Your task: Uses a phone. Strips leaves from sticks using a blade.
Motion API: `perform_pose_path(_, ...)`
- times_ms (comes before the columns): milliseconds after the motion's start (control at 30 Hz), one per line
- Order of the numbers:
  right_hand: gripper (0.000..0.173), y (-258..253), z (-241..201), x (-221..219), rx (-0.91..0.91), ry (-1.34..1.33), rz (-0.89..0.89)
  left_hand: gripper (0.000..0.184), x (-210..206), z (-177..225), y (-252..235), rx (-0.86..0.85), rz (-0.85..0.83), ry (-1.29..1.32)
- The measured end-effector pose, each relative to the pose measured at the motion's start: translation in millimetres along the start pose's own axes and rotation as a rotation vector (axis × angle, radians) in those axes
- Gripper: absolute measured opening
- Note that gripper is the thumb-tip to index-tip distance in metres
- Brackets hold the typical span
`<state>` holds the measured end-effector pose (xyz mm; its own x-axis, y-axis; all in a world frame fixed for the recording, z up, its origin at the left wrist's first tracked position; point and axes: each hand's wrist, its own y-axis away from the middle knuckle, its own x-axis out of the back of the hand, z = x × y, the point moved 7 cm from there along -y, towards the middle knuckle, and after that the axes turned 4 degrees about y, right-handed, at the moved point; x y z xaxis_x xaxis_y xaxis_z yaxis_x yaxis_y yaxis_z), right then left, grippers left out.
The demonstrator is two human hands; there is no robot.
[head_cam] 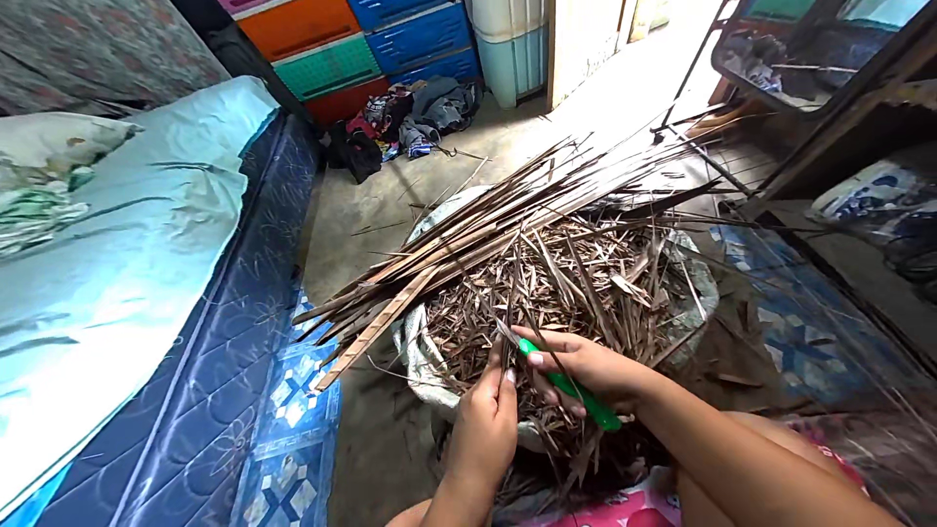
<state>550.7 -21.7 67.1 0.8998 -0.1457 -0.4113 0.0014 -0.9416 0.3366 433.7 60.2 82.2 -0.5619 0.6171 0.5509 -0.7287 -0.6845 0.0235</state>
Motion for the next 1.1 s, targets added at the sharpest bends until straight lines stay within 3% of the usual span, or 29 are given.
perform_pose_path(167,0.058,-3.9,2.8,-0.1,0.022,-0.010,0.090,0.035,-1.5,-0.6,-0.1,0.039,-0.034,0.052)
perform_pose_path(533,0.056,-2.0,-14.8,23.0,0.126,0.062,0.261,0.044,-13.8,-0.5,5.0,0.092,-0.172,0.475)
perform_pose_path(967,0.055,9.3,-30.6,33.9,0.235,0.293,0.349,0.036,-14.8,3.9,11.8,0.162,-0.229,0.652)
perform_pose_path(1100,0.055,15.2,-40.8,50.7,0.272,0.267,0.463,0.039,-15.9,4.8,16.8,0.160,-0.263,0.657)
